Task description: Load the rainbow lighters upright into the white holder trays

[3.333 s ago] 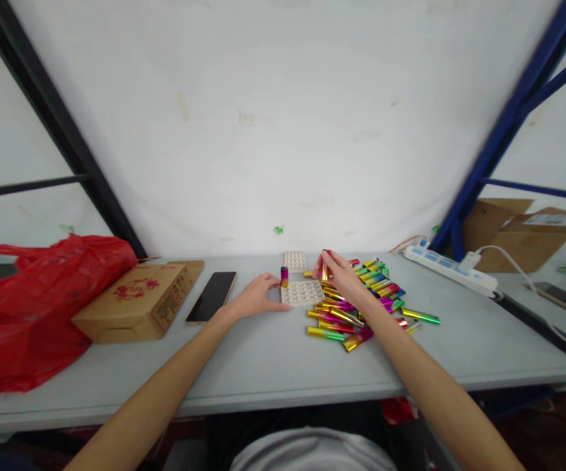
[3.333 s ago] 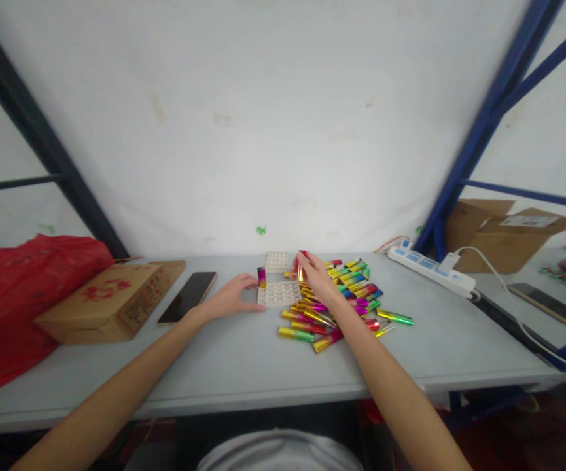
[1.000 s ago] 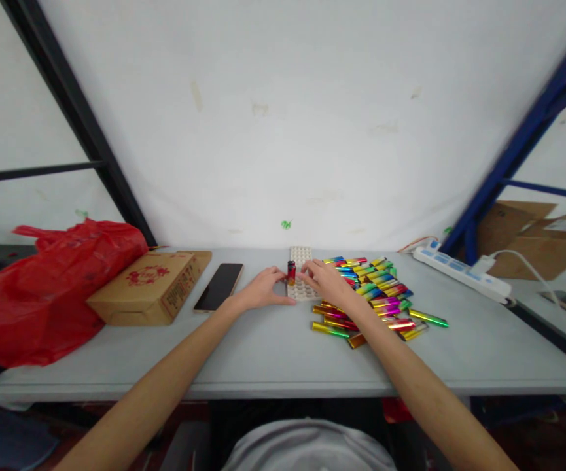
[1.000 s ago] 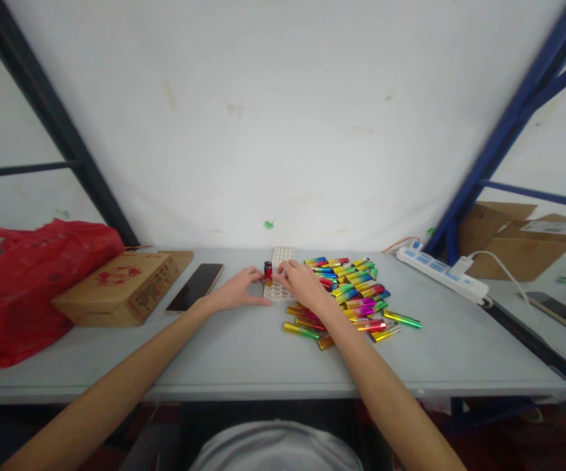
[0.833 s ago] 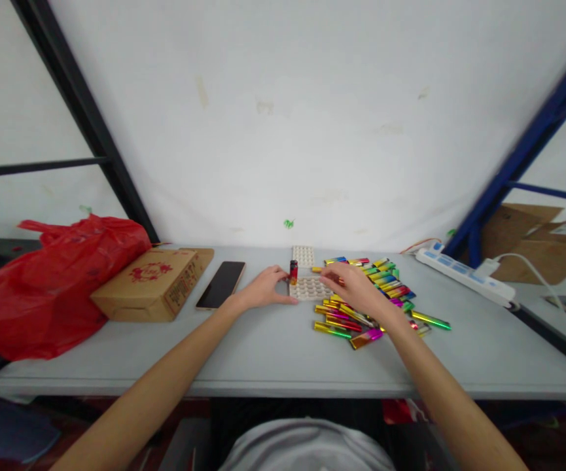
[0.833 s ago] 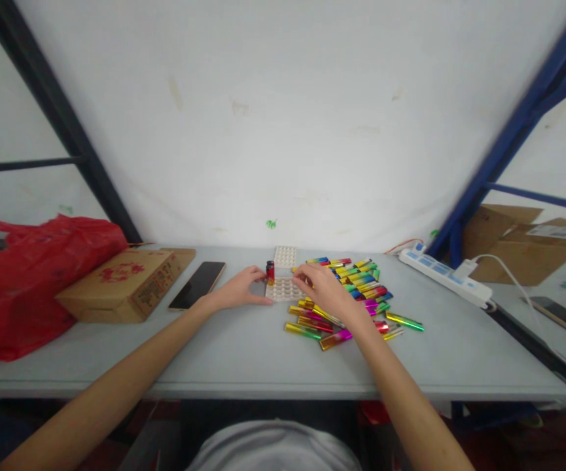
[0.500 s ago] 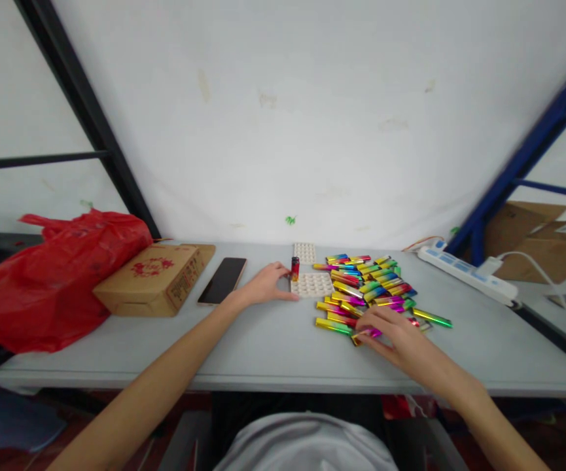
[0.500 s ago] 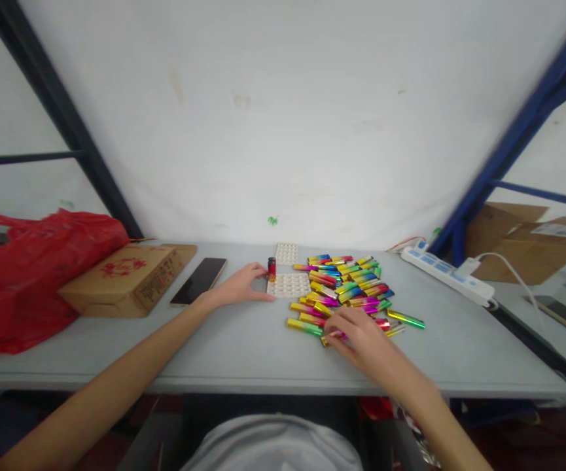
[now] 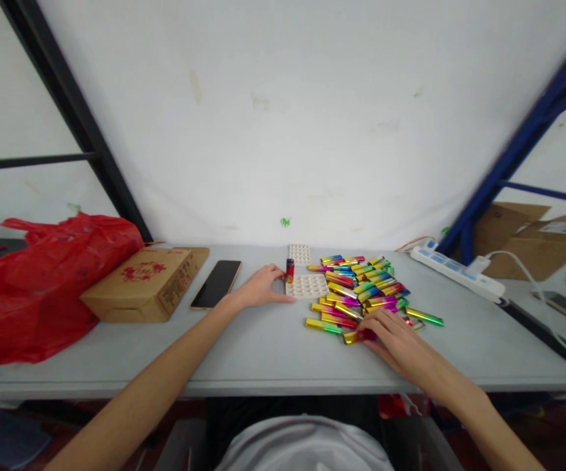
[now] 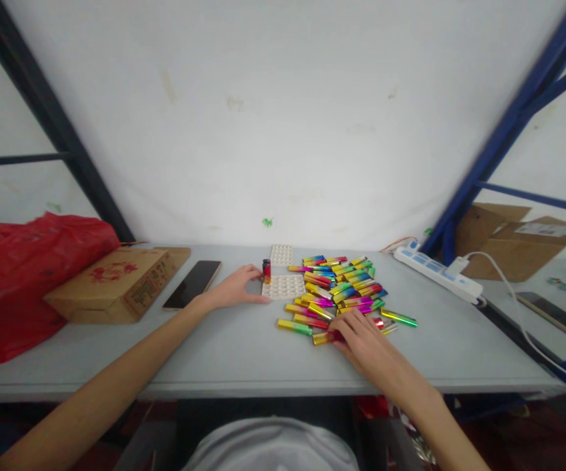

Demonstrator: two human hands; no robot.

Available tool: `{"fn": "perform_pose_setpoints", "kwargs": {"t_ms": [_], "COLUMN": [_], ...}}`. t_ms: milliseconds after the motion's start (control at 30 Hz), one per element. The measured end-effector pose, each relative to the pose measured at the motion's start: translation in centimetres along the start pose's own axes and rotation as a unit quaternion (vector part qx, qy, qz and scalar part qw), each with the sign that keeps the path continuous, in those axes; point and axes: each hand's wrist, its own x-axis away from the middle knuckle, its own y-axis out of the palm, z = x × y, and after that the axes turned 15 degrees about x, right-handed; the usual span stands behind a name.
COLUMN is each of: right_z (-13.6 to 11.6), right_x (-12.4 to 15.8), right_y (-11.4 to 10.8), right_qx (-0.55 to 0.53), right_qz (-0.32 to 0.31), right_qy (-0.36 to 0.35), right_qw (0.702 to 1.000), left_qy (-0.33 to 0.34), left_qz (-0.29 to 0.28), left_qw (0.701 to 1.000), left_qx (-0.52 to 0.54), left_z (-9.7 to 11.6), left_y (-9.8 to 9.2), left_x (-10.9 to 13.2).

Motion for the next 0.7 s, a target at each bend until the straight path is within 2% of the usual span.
{"fn": "perform_pose_setpoints", "kwargs": {"t_ms": [133, 233, 400, 500, 567, 633, 700], "right_z": [-0.1, 0.2, 0.7, 0.7, 0.3, -0.2, -0.8], "right_x": [0.1, -1.5, -8.1, -12.8, -15.3, -17.0, -17.7], "right_y": [-1.3, -1.4, 0.0, 1.4, 2.3, 3.2, 4.0], "right_qx": [-0.092, -0.212, -0.412, -0.532, -0.597, -0.623, -0.618], "right_qz": [-0.016, 0.004, 0.033, 0.076, 0.050, 0.030, 0.018], "right_qy": [0.074, 0.111, 0.167, 0.211, 0.197, 0.182, 0.181], "right_qw": [0.993, 0.971, 0.895, 0.817, 0.776, 0.760, 0.765], "left_qy": [0.000, 0.003, 0.008, 0.004, 0.001, 0.003, 0.005], "left_qz": [0.001, 0.007, 0.002, 0.001, 0.003, 0.005, 0.004], "left_qw": [1.000, 1.000, 1.000, 1.000, 1.000, 1.000, 1.000], "left_qx": [0.002, 0.005, 0.008, 0.006, 0.006, 0.007, 0.008], "left_z": [0.2, 0.2, 0.0, 0.0, 0.1, 0.2, 0.3], "left_y": [0.0, 0.0, 0.1, 0.1, 0.0, 0.0, 0.0], "left_x": [0.0, 0.0, 0.0, 0.1, 0.1, 0.2, 0.2]}}
